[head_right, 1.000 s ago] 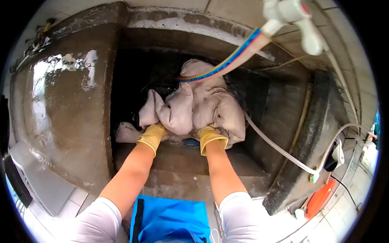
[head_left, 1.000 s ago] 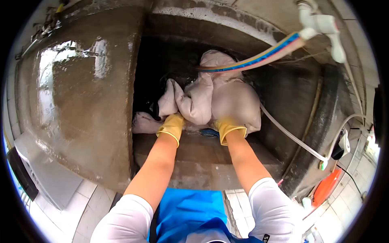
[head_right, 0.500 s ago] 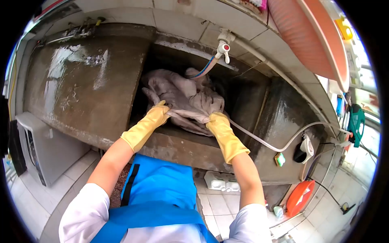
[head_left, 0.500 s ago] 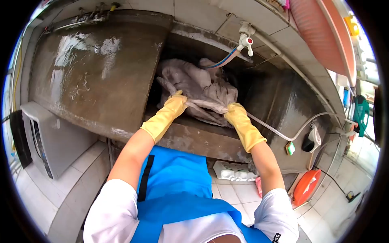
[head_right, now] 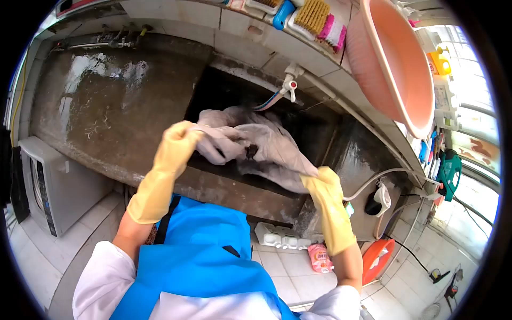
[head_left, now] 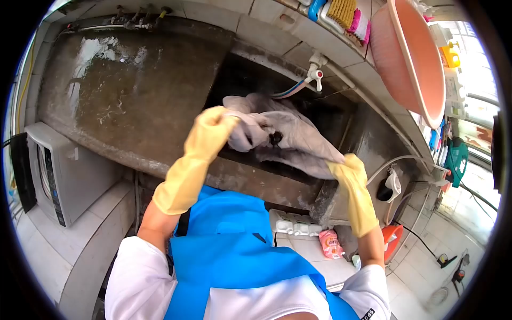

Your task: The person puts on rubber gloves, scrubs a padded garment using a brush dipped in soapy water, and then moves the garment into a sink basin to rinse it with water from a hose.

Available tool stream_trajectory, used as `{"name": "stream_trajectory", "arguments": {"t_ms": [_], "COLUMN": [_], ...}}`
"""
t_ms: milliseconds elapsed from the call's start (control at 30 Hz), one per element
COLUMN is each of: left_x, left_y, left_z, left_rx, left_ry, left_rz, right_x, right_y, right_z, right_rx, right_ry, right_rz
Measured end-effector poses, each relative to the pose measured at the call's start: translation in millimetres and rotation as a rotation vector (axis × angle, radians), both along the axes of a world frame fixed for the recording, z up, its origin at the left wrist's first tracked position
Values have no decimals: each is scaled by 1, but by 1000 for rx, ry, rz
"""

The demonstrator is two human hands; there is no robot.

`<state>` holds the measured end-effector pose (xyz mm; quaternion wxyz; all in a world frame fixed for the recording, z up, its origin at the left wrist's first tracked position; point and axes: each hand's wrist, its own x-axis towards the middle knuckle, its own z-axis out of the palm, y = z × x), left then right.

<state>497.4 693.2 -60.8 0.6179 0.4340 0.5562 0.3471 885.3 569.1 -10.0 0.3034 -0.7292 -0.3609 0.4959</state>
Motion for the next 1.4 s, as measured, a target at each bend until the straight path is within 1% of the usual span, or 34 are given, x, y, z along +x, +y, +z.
{"name": "stream_trajectory", "arguments": {"t_ms": [33, 67, 133, 167, 200, 233, 267, 300, 333, 367, 400, 433, 467, 500, 533, 567, 600, 633, 700, 733, 767, 833, 867, 900, 967, 1000, 1100, 1133, 1167, 1233, 1267, 1300, 1367, 1400], "left_x": [-8, -18, -31, -29, -28, -26, -28, -29, -27, -25, -10, 1, 12, 25, 44, 64, 80, 86, 99, 100, 92, 75, 67, 58, 45, 39, 20, 11, 3, -10, -17, -23, -33, -43], "left_y": [7, 14, 32, 37, 40, 45, 45, 49, 48, 42, 34, 35, 30, 17, 14, 2, -7, -14, -26, -33, -19, -3, 2, 3, 7, 3, -22, -32, -43, -65, -78, -88, -106, -113], "left_z": [4, 4, -5, -12, -19, -32, -64, -90, -120, -146, -135, -126, -124, -137, -127, -136, -137, -162, -219, -215, -187, -159, -146, -132, -111, -104, -109, -114, -120, -133, -138, -140, -149, -154], "left_rx": [-85, -73, -19, -26, -49, -64, 144, 179, 266, 348, 326, 216, 267, 354, 329, 291, 230, 227, 363, 423, 471, 504, 583, 657, 622, 632, 718, 690, 664, 654, 639, 629, 528, 392], "left_ry": [-148, -221, -282, -284, -219, -155, 47, 55, 268, 483, 667, 702, 609, 416, 294, 368, 337, 336, 280, 288, 133, 291, 314, 336, 398, 460, 566, 640, 715, 738, 757, 759, 826, 790], "left_rz": [99, 89, 37, 27, -89, -206, -386, -546, -599, -647, -570, -742, -841, -872, -954, -1028, -998, -1001, -878, -636, -533, -691, -649, -611, -706, -742, -775, -836, -890, -904, -907, -921, -766, -777], "right_x": [0, -4, -58, -60, -44, -39, -35, -34, -37, -41, -46, -54, -74, -90, -103, -108, -87, -66, -78, -75, -63, -34, -26, -13, 6, 5, -23, -36, -49, -66, -80, -94, -116, -112], "right_y": [-1, 2, 44, 46, 37, 33, 31, 30, 35, 38, 43, 49, 65, 81, 98, 107, 86, 64, 90, 98, 89, 73, 51, 38, 10, -9, -41, -57, -74, -76, -85, -92, -99, -100], "right_z": [20, 45, 105, 110, 107, 103, 100, 97, 94, 86, 74, 65, 81, 84, 83, 81, 50, 19, 32, 35, 38, 9, 2, -25, -97, -125, -151, -169, -187, -168, -176, -187, -216, -235], "right_rx": [-15, -27, -370, -345, -243, -250, -141, -33, -5, -13, -113, -217, -336, -341, -589, -837, -750, -665, -854, -890, -739, -680, -388, -397, -331, -123, -180, -195, -100, -294, -204, -216, -126, -243], "right_ry": [-1, -1, -487, -477, -450, -450, -328, -206, -226, -224, -505, -784, -604, -600, -651, -698, -648, -595, -730, -798, -712, -744, -620, -609, -663, -801, -800, -220, 269, -695, -750, -739, -386, -83], "right_rz": [-81, -164, -253, -276, -194, -208, -148, -86, 9, 2, 160, 325, 211, 211, 251, 291, 307, 324, 264, 211, 90, 23, -21, -40, 204, 378, 423, -59, -643, 222, 111, 109, -407, -500]}}
